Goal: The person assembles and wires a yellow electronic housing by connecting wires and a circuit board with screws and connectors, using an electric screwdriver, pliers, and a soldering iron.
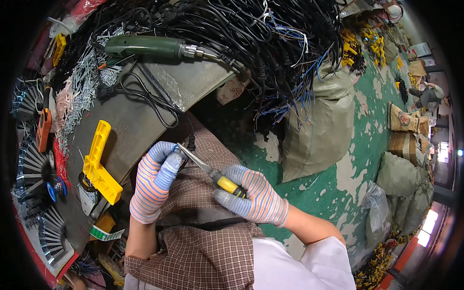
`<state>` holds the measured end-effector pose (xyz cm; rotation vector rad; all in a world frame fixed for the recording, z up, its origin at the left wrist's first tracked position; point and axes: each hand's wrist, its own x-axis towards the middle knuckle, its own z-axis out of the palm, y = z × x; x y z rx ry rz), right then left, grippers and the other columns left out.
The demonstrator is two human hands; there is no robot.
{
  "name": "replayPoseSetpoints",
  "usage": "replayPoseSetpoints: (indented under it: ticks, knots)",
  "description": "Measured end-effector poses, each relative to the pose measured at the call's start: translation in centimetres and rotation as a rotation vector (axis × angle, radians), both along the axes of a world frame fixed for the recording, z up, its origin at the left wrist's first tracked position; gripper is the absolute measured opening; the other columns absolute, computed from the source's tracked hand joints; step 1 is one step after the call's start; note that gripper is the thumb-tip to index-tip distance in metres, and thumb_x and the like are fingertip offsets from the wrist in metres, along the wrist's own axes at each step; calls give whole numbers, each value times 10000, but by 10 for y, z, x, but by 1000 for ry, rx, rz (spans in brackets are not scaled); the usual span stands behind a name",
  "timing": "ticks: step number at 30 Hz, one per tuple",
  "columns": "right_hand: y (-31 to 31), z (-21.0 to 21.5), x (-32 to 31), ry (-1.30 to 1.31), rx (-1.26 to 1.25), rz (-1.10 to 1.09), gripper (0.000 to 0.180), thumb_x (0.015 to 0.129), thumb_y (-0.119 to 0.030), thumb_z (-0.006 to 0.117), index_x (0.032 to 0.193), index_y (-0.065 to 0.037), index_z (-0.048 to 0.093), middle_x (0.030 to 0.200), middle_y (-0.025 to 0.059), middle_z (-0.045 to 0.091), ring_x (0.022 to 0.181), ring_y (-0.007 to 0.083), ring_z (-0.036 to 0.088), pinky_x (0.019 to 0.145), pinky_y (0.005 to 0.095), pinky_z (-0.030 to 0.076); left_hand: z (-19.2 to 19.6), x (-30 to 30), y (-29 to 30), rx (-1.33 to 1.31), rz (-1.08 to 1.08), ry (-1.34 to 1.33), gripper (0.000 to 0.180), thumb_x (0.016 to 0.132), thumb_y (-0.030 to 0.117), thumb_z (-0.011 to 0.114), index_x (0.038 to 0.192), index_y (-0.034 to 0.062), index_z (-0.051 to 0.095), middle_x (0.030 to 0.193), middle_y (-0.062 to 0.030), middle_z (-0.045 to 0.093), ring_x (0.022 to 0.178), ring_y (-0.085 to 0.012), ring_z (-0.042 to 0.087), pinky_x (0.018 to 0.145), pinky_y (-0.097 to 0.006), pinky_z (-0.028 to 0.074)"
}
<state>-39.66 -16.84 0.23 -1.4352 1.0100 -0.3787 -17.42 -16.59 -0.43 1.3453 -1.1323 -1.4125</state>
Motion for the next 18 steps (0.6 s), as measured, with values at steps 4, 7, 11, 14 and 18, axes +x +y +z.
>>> replayPoseSetpoints:
  ticks: [4, 7, 11, 14, 18]
  knots:
    - [24, -19, 5, -135, -54, -229, 366, 812, -214, 690, 1085, -19, 544, 845, 86, 564, 732, 183, 538, 674, 325, 448, 6, 4, 0, 18, -54, -99, 114, 893, 54, 582, 982, -6, 619, 802, -45, 622, 707, -104, 573, 657, -241, 467]
    - [16, -6, 15, -95, 285, -214, 386, 822, -228, 682, 1104, -25, 515, 874, 79, 566, 781, 168, 547, 722, 314, 456, 5, 7, -1, -137, -117, -331, 116, 876, 55, 600, 973, -2, 632, 834, -108, 649, 735, -199, 641, 685, -282, 502]
    - [26, -21, 23, -60, 322, -5, 301, 876, -231, 631, 1060, -19, 521, 879, 68, 570, 821, 148, 556, 778, 299, 466, 5, 6, 5, -326, -244, -542, 157, 832, 65, 616, 974, 3, 642, 900, -178, 664, 821, -323, 657, 731, -357, 533]
    - [48, -31, 28, -181, 605, -90, 278, 896, -271, 629, 1022, -40, 541, 877, 36, 569, 806, 114, 550, 761, 262, 471, 5, 0, 11, -326, -290, -549, 167, 835, 71, 611, 984, -2, 630, 884, -165, 654, 801, -316, 648, 726, -355, 524]
    - [55, -39, 23, -341, 774, -124, 279, 907, -288, 635, 1055, -66, 554, 910, 1, 565, 814, 76, 542, 758, 227, 472, -6, -7, 29, -239, -259, -564, 219, 834, 104, 611, 1047, 56, 623, 890, -143, 656, 732, -307, 625, 652, -376, 499]
